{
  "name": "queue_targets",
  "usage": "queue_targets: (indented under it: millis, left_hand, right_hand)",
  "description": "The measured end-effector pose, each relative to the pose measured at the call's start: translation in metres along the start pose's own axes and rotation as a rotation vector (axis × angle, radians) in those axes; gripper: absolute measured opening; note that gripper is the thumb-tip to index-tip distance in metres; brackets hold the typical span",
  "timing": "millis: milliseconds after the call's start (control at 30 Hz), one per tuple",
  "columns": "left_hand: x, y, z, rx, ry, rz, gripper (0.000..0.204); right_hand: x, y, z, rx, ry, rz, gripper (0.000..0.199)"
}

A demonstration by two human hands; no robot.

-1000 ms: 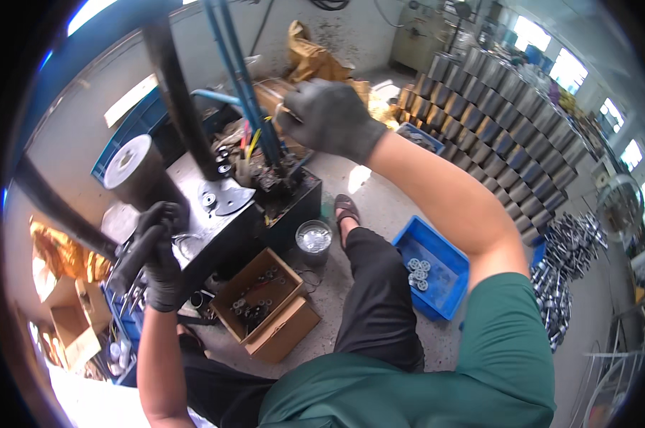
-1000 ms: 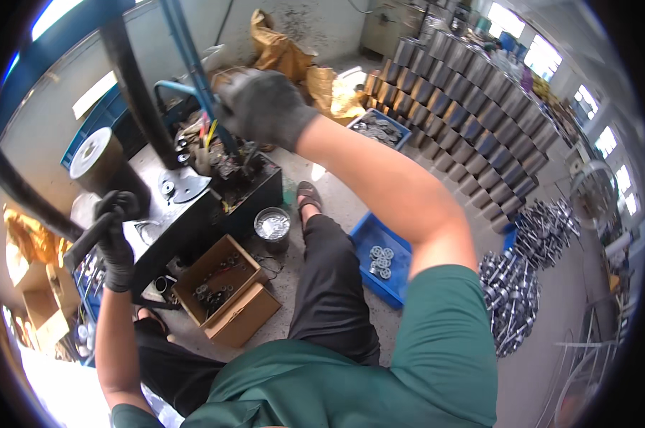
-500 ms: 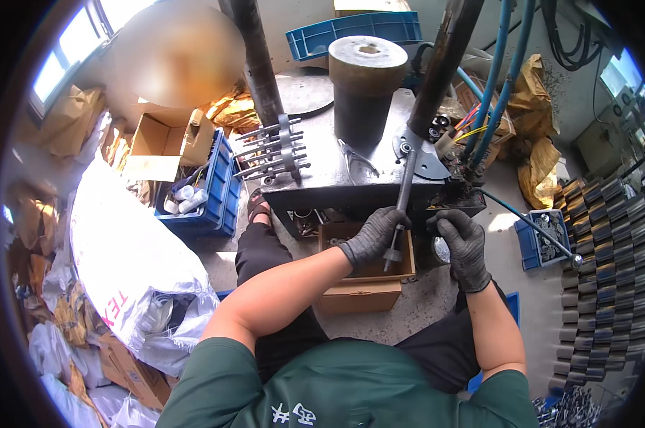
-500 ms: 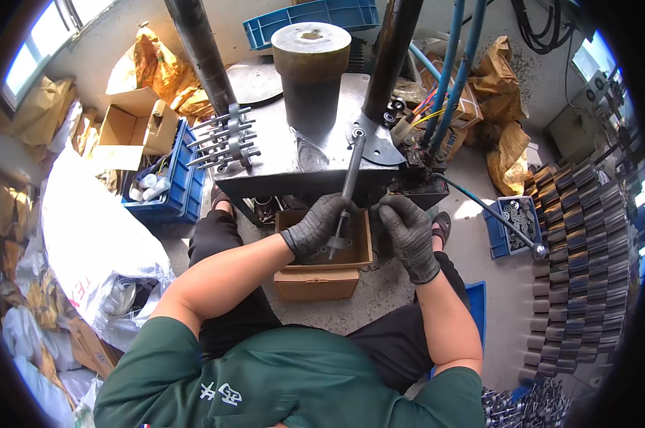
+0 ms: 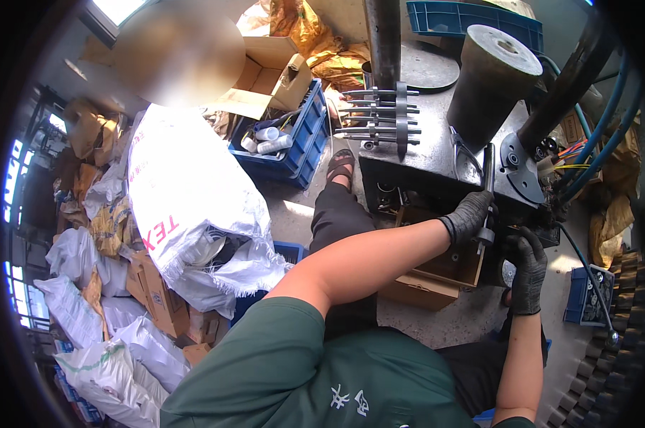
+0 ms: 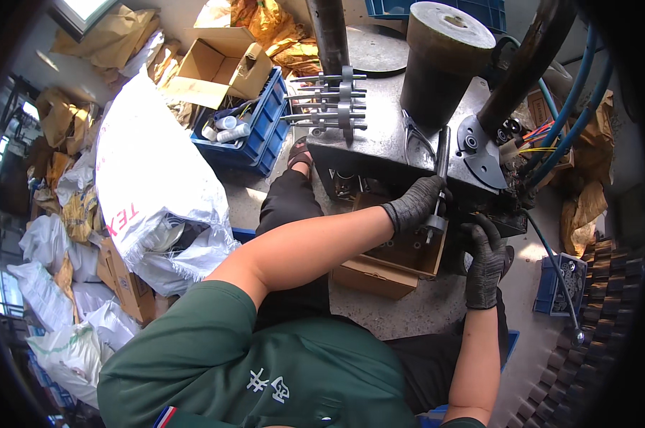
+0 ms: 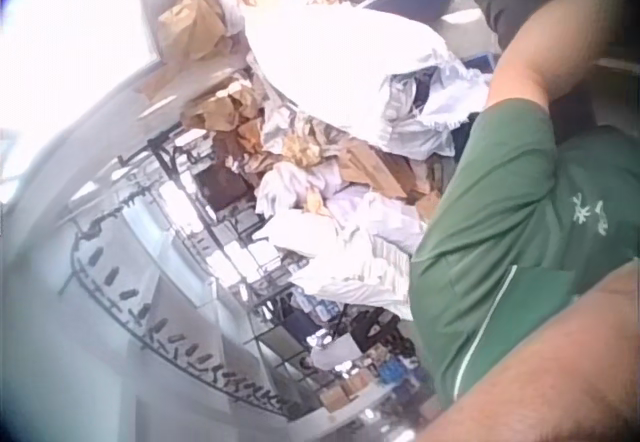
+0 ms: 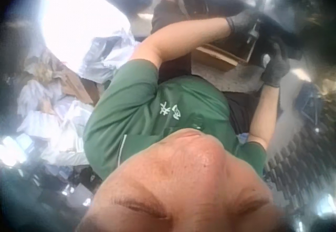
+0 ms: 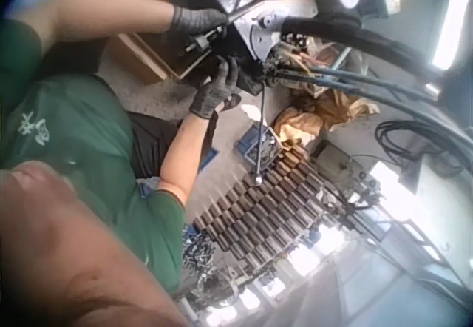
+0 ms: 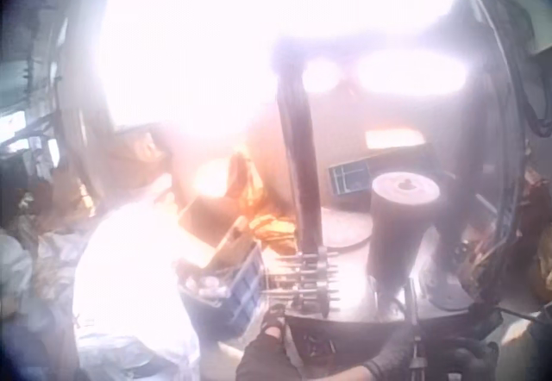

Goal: Assemble and press metal parts using a hydraulic press machine.

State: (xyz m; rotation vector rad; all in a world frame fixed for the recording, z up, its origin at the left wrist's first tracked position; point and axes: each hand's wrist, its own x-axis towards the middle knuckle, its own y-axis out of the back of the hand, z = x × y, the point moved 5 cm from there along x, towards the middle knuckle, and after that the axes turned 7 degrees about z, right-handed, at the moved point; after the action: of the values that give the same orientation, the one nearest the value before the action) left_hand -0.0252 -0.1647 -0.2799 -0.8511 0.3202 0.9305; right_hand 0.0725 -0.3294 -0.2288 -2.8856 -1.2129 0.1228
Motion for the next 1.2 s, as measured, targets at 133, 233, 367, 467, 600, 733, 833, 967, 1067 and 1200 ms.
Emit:
queue_targets:
  millis: [133,233,367,467,600,733,833,967,1067,1200]
  left_hand:
    - [-0.017,0.006,-0.008,0.034,0.072,-0.004,0.044]
    - [-0.036,0.006,-0.023,0.045,0.167,-0.051,0.043]
    - [-0.039,0.014,-0.033,0.174,-0.065,-0.117,0.025]
    - [-0.103,-0.001,0.01,0.374,-0.1,-0.183,0.03]
    - [-0.092,0.002,0.021,0.719,-0.638,-0.195,0.042]
    - [-0.113,-0.003,0.044,0.554,-0.542,-0.336,0.047]
    - [-0.117,-0.004,0.057,0.57,-0.614,-0.306,0.045]
    - [-0.125,-0.004,0.07,0.687,-0.716,-0.271,0.039]
    - [-0.126,0.001,0.071,0.649,-0.658,-0.293,0.043]
    - [-0.121,0.01,0.066,0.731,-0.634,-0.257,0.048]
  right_hand:
    - [-0.001,-0.004,0.02,0.061,-0.121,0.032,0.038]
    - [0.001,-0.005,0.067,0.41,-0.468,-0.036,0.043]
    - [-0.018,-0.036,0.088,0.529,-0.592,-0.222,0.055]
    - [-0.05,-0.068,0.032,0.657,-0.671,-0.312,0.053]
    - [-0.04,-0.071,0.022,0.685,-0.594,-0.22,0.035]
    - [-0.025,-0.046,0.036,0.916,-0.632,-0.311,0.03]
    - [-0.03,-0.051,0.022,0.818,-0.514,-0.329,0.034]
    - [-0.029,-0.045,0.031,0.829,-0.579,-0.152,0.044]
    - [-0.045,-0.059,0.021,0.795,-0.866,-0.583,0.042]
    - [-0.05,-0.064,0.019,0.449,-0.821,-0.145,0.057]
